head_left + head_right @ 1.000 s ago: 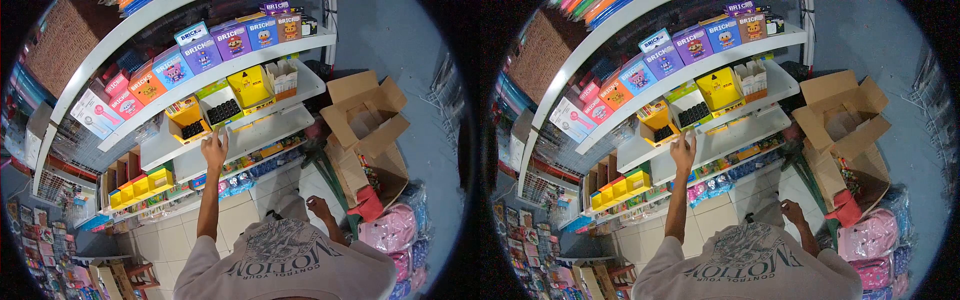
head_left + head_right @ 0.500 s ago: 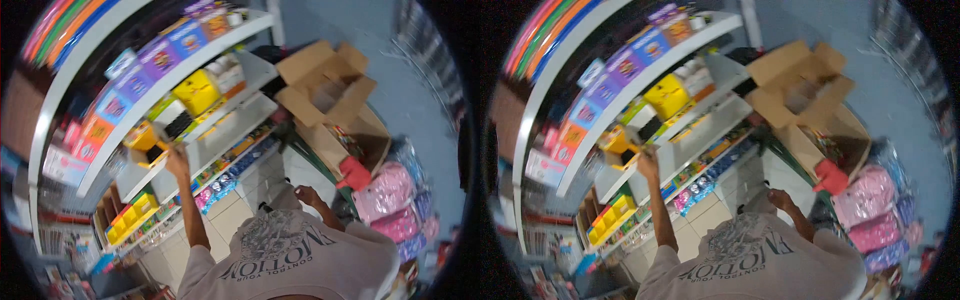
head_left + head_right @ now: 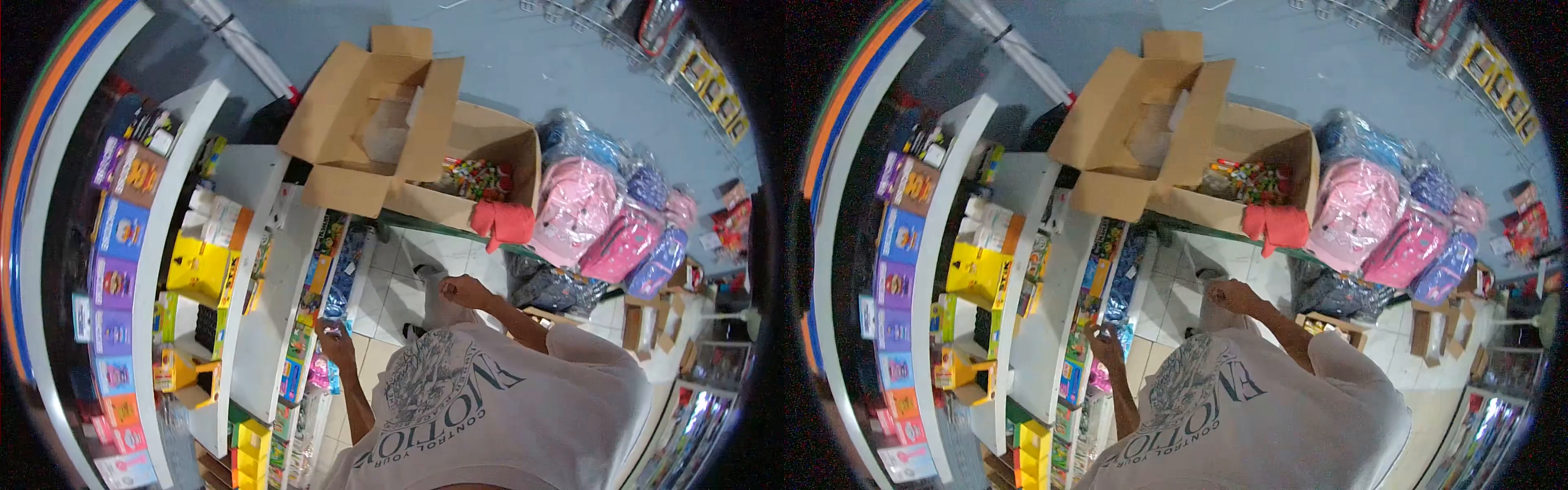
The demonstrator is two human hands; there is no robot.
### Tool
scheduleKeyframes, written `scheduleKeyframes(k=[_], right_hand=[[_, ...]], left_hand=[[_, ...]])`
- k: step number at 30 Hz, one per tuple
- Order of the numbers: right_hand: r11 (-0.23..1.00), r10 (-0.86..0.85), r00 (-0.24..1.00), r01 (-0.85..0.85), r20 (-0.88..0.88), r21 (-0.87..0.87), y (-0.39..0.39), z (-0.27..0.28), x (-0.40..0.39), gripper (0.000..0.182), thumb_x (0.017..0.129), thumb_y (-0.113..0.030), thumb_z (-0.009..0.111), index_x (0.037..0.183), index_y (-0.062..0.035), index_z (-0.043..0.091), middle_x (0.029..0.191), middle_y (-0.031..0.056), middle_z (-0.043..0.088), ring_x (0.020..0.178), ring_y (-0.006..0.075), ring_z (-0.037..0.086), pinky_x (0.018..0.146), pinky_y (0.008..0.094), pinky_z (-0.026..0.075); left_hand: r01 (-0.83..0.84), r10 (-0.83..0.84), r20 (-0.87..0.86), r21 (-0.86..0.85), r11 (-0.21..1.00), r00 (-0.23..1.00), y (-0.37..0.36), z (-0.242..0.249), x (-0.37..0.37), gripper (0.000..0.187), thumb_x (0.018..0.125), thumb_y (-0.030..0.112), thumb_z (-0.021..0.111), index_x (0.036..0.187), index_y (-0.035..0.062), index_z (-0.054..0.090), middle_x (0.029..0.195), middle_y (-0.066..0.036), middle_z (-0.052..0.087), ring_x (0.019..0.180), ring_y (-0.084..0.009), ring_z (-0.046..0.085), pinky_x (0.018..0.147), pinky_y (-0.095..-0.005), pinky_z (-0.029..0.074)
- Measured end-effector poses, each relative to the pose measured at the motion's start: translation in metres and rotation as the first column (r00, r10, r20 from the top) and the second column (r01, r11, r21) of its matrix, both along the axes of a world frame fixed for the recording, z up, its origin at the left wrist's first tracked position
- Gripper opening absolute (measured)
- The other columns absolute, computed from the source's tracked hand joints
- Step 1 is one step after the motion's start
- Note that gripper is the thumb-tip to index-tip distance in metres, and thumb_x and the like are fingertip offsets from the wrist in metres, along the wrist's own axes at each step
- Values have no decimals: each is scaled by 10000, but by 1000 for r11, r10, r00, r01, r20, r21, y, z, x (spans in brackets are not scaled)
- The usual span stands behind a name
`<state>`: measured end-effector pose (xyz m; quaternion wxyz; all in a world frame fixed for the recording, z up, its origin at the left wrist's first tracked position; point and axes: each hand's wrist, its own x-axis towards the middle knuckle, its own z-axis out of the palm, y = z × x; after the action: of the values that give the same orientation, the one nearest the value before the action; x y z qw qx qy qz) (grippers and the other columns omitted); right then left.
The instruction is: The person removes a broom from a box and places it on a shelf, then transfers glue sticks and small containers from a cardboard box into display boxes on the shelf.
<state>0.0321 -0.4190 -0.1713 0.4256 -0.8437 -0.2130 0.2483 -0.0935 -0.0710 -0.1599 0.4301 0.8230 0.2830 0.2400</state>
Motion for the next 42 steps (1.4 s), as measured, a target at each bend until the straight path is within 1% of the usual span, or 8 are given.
scheduleKeyframes(k=[4,12,15,21,25,33,36,42], right_hand=[[986,-64,997,71,49,-150,-17,15,-1,181,887,-243,607,1024,-128,630,779,79,692,721,270,678,664,385,516],[901,-433,886,432,167,41,-42,69,61,215,919,-275,600,954,-76,674,735,117,673,639,256,665,614,385,512],[805,-593,797,583,113,108,-56,76,95,249,930,-279,604,959,-39,663,730,117,668,629,242,650,608,362,504],[713,-701,598,608,389,349,-68,112,150,179,924,-184,614,997,-23,646,859,145,679,726,243,672,681,340,521],[687,-712,692,652,116,321,-65,119,179,160,928,-142,605,1025,-17,630,914,123,697,851,211,691,734,316,524],[844,-520,836,472,174,255,-53,83,223,177,897,-110,612,1052,-25,620,940,167,686,883,352,673,759,389,520],[832,-534,845,524,10,182,-51,88,223,168,898,-105,620,1047,-26,623,923,157,691,830,272,698,721,359,527],[776,-625,760,577,180,255,-45,127,229,165,892,-117,657,1030,-29,631,877,116,695,728,177,658,648,295,502]], left_hand=[[35,-60,177,142,989,982,-24,27,69,321,844,76,701,1083,-18,508,905,-91,539,679,-177,506,547,-281,420],[22,-360,564,517,856,744,-49,137,205,216,836,52,693,992,24,547,972,-128,574,878,-291,518,813,-398,426],[208,-542,366,651,730,756,-60,179,237,263,851,105,679,1077,48,556,1029,-153,563,929,-319,535,845,-447,430],[781,-758,-207,264,565,619,-98,207,299,400,935,243,570,1277,54,489,1239,-230,523,1153,-411,501,986,-476,389],[839,-747,-382,239,489,544,-100,201,336,425,943,226,527,1344,106,451,1260,-234,508,1181,-430,479,993,-504,385],[846,-385,-806,245,473,449,-77,163,415,377,923,164,525,1300,155,540,1269,-221,530,1219,-416,473,983,-531,406],[805,-488,-667,311,506,564,-69,148,411,288,917,184,548,1187,114,618,1264,-223,538,1190,-405,509,967,-513,431],[495,-598,-24,586,641,801,-83,187,397,197,851,103,655,1044,63,647,1203,-146,599,1076,-348,589,908,-459,479]])
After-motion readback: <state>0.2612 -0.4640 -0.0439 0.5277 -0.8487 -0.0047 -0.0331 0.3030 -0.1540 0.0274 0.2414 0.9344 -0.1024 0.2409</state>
